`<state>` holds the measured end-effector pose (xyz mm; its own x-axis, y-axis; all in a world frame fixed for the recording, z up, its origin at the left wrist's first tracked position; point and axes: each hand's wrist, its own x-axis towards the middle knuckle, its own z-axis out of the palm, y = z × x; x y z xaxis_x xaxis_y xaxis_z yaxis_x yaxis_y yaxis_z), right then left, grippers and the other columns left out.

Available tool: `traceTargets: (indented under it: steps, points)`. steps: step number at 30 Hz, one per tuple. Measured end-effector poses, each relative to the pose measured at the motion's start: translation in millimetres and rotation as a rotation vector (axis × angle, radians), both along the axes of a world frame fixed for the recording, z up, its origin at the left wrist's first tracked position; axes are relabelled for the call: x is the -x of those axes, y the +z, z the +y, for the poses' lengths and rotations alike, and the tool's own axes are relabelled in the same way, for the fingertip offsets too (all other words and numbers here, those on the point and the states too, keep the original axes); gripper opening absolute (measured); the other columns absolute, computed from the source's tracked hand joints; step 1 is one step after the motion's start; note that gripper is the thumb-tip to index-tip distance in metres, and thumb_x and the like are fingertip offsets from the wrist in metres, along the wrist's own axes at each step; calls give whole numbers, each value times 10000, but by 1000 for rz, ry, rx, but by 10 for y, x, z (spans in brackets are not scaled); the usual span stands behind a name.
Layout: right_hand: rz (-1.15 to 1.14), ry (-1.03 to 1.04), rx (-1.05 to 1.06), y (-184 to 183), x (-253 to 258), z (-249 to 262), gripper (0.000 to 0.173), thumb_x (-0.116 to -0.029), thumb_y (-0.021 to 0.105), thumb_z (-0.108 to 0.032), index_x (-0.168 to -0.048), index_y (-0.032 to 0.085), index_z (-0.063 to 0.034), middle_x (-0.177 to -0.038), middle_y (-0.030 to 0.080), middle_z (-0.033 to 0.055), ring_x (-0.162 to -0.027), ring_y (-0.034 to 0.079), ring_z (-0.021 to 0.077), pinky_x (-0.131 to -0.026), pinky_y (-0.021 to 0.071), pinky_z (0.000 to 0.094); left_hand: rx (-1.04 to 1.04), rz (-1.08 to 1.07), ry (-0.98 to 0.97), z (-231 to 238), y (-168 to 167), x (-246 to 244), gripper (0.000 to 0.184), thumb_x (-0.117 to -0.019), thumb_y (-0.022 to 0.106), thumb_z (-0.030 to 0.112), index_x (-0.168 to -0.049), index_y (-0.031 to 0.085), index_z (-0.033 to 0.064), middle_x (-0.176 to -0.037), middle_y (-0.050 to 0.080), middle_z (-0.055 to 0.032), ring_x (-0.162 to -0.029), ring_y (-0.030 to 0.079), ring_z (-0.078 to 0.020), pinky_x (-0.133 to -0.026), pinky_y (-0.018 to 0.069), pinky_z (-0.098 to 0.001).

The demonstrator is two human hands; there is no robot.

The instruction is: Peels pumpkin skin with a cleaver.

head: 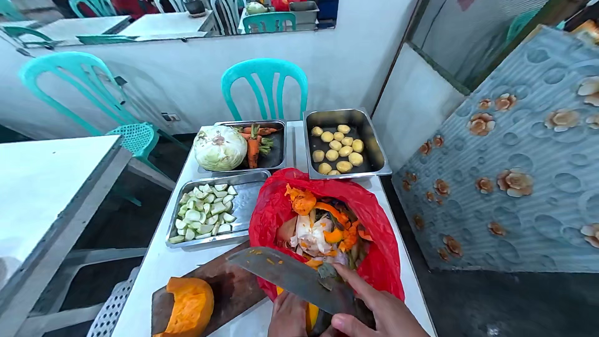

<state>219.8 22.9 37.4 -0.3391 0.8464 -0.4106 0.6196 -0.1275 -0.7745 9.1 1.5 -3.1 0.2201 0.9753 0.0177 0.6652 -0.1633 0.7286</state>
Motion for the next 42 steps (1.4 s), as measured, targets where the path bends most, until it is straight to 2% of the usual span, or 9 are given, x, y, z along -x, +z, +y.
traceTargets:
  steps: [2, 7, 18, 25, 28, 30, 32, 37, 42]
  points:
    - [53, -7, 28, -35, -25, 6, 824, -959, 564, -656, -1621, 334, -221, -1248, 707, 154, -1002, 724, 335, -859, 557, 623, -11, 17, -8, 6, -6, 0, 510, -851, 790, 335, -1130, 681, -77, -1098, 732, -202, -1092, 676, -336, -1080, 426, -532]
    - [42, -54, 21, -32, -4, -7, 773, -971, 552, -647, -1617, 347, -275, -1390, 651, 97, -1127, 700, 292, -925, 545, 604, -65, 82, 3, 22, -24, -25, 606, -848, 788, 388, -1178, 657, -103, -1117, 729, -215, -1110, 673, -362, -1070, 448, -524]
    - [-38, -87, 9, -99, 100, 45, 687, -979, 523, -661, -1594, 373, -393, -1213, 736, 77, -936, 730, 284, -805, 559, 598, -21, 115, 4, 69, -75, 35, 634, -861, 787, 443, -1161, 652, -99, -1075, 731, -195, -1081, 683, -328, -1082, 441, -513]
    - [-27, -191, -46, -153, 30, 75, 626, -987, 539, -630, -1563, 425, -413, -1319, 701, 11, -1035, 725, 243, -851, 561, 594, -115, 157, 35, 62, -90, -90, 579, -859, 781, 463, -1085, 667, -58, -1002, 740, -176, -1037, 698, -326, -1077, 445, -516]
    - [78, -182, 48, -190, -165, 166, 683, -984, 554, -619, -1595, 375, -371, -1457, 604, -21, -1137, 682, 161, -950, 560, 504, 62, -6, 43, 83, 5, -24, 650, -852, 801, 479, -1167, 645, -68, -1080, 725, -168, -1108, 667, -297, -1115, 415, -520]
    - [166, -162, 100, -130, -205, 179, 810, -993, 568, -583, -1649, 254, -227, -1301, 653, 105, -866, 666, 175, -793, 570, 439, 113, -53, 60, 110, 14, 4, 675, -839, 814, 472, -1194, 638, -75, -1104, 722, -168, -1136, 655, -305, -1115, 413, -528]
    - [182, -105, 96, -31, -141, 119, 898, -996, 563, -584, -1665, 149, -152, -1063, 697, 176, -716, 637, 233, -702, 561, 482, 153, -117, 87, 111, 11, 6, 693, -834, 826, 437, -1229, 618, -93, -1122, 713, -187, -1156, 641, -325, -1106, 426, -530]
    - [127, -72, -3, 33, 64, -14, 855, -959, 566, -656, -1649, 259, -256, -1187, 726, 150, -863, 728, 299, -789, 577, 595, 159, -232, 104, 53, 1, 5, 520, -819, 820, 309, -1142, 663, -66, -1081, 708, -188, -1112, 643, -309, -1049, 464, -520]
    - [-10, -80, -83, 11, 76, -37, 769, -968, 542, -662, -1612, 363, -283, -1032, 757, 140, -806, 727, 326, -717, 566, 605, 129, -141, 109, 48, 46, -3, 585, -831, 815, 380, -1165, 660, -74, -1100, 714, -183, -1137, 633, -325, -1072, 438, -522]
